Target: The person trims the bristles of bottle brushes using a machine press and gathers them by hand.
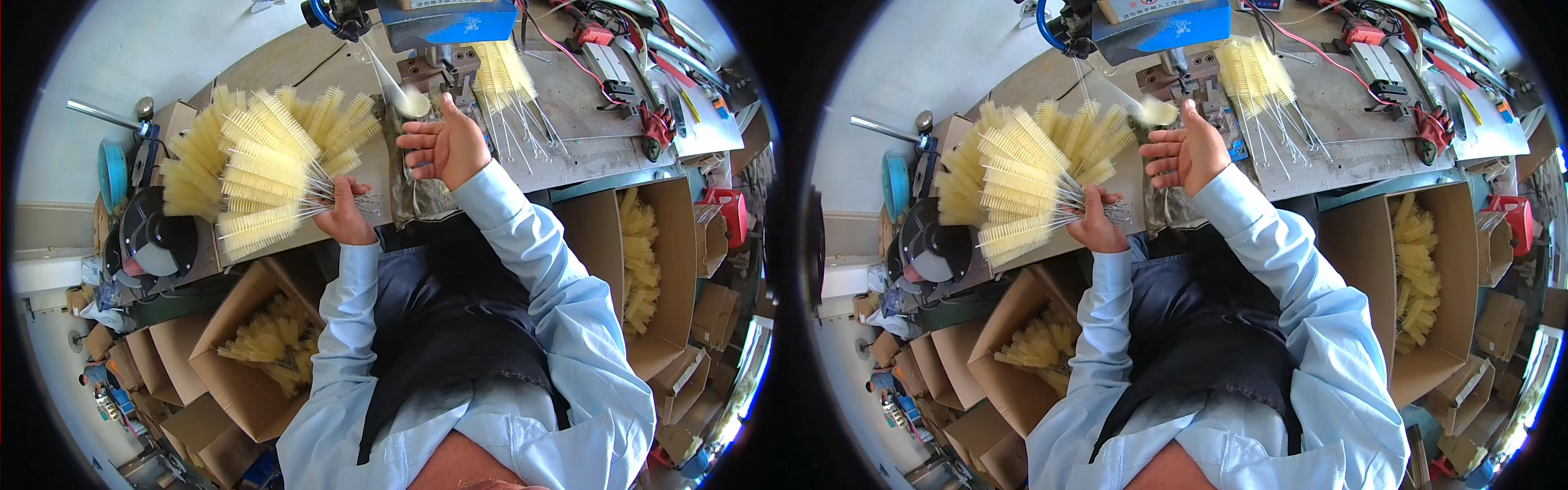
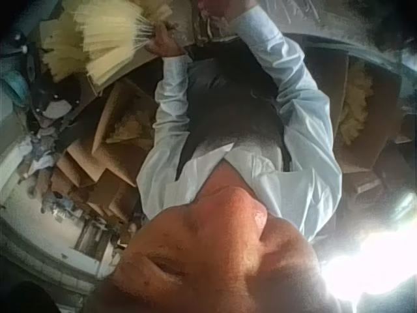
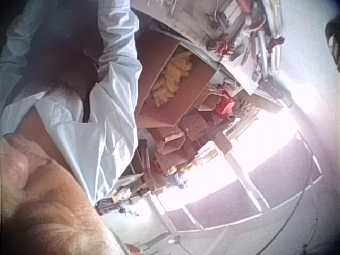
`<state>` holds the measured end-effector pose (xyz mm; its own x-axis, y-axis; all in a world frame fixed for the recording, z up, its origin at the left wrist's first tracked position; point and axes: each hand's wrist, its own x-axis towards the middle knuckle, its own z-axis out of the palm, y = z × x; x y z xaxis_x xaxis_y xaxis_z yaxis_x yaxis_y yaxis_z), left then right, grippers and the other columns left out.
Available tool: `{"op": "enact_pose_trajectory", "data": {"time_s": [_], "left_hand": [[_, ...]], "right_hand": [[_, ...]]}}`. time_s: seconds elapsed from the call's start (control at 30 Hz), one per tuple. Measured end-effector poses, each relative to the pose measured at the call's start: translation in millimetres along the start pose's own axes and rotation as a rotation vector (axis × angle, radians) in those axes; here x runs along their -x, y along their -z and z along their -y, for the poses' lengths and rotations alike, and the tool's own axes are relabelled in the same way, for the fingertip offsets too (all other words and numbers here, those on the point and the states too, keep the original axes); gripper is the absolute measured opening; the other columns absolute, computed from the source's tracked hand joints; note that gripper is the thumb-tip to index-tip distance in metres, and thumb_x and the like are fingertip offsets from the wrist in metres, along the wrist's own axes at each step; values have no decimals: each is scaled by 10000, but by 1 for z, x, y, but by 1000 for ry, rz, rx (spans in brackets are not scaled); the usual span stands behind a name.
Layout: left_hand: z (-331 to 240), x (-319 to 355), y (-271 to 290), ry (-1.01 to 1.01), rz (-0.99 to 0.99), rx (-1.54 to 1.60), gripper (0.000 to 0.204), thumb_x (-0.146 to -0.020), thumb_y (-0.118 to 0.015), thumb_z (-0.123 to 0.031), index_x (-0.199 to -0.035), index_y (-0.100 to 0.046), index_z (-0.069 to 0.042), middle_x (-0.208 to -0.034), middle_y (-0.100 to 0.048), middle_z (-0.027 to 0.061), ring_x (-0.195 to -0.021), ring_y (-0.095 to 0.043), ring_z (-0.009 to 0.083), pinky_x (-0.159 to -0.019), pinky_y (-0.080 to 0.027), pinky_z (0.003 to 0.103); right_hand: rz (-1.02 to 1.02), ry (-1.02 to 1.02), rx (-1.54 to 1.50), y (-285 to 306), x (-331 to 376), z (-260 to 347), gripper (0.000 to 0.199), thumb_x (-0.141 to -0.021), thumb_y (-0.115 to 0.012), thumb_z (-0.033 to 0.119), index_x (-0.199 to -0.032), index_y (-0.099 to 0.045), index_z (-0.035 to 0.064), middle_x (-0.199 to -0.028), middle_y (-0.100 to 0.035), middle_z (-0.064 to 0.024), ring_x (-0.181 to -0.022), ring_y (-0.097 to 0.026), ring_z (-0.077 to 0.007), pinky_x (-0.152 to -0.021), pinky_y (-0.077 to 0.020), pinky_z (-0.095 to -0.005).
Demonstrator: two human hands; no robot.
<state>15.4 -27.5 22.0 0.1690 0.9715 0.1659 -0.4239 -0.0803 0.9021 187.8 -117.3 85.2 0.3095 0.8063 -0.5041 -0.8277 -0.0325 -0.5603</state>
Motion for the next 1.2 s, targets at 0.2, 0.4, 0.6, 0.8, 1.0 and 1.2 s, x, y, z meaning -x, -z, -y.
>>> {"op": "enact_pose_trajectory", "data": {"time_s": [0.2, 0.4, 0.6, 0.8, 1.0, 1.2], "left_hand": [[18, -9, 8, 57, -37, 55, 139, -935, -590, -37, -1021, -489, 3, -760, -570, 83, -578, -553, 143, -596, -575, 358], [14, -9, 6, 121, -81, 75, 71, -923, -599, -24, -894, -538, -4, -723, -562, 72, -580, -543, 152, -583, -572, 375], [12, -9, 6, 145, -77, 47, 76, -939, -597, -52, -959, -539, -8, -777, -570, 72, -610, -554, 140, -591, -581, 377], [11, -8, 9, 99, -43, -7, 181, -960, -619, -120, -1082, -532, -18, -819, -570, 67, -624, -561, 138, -596, -587, 374], [13, -6, 5, 93, -36, -25, 175, -967, -620, -137, -1060, -537, -15, -815, -568, 63, -632, -559, 138, -594, -587, 373], [12, -8, 4, 103, -86, 9, 179, -985, -594, -165, -1019, -519, -7, -785, -564, 73, -592, -556, 148, -566, -582, 372]], "right_hand": [[60, 39, -143, -25, -4, -9, 623, -939, -555, 540, -1176, -509, -34, -1069, -664, -185, -845, -687, -320, -728, -589, -459], [92, 37, -162, -28, -2, -36, 256, -1045, -453, 299, -1011, -519, 55, -674, -400, 33, -510, -333, -73, -460, -303, -244], [-95, 316, 68, 8, 15, -47, 357, -1041, -478, 335, -878, -562, 29, -576, -418, 14, -408, -328, -75, -357, -253, -246], [-106, 347, 67, 44, 22, -23, 343, -1045, -484, 349, -908, -542, 41, -588, -409, 15, -413, -344, -70, -362, -274, -224], [-15, 297, -45, 52, 17, -8, 321, -1049, -477, 322, -890, -523, 47, -574, -376, 27, -410, -327, -69, -361, -277, -230], [53, 206, -142, 57, 16, 0, 306, -1057, -454, 303, -891, -507, 52, -576, -349, 35, -416, -300, -68, -366, -267, -235]]}}
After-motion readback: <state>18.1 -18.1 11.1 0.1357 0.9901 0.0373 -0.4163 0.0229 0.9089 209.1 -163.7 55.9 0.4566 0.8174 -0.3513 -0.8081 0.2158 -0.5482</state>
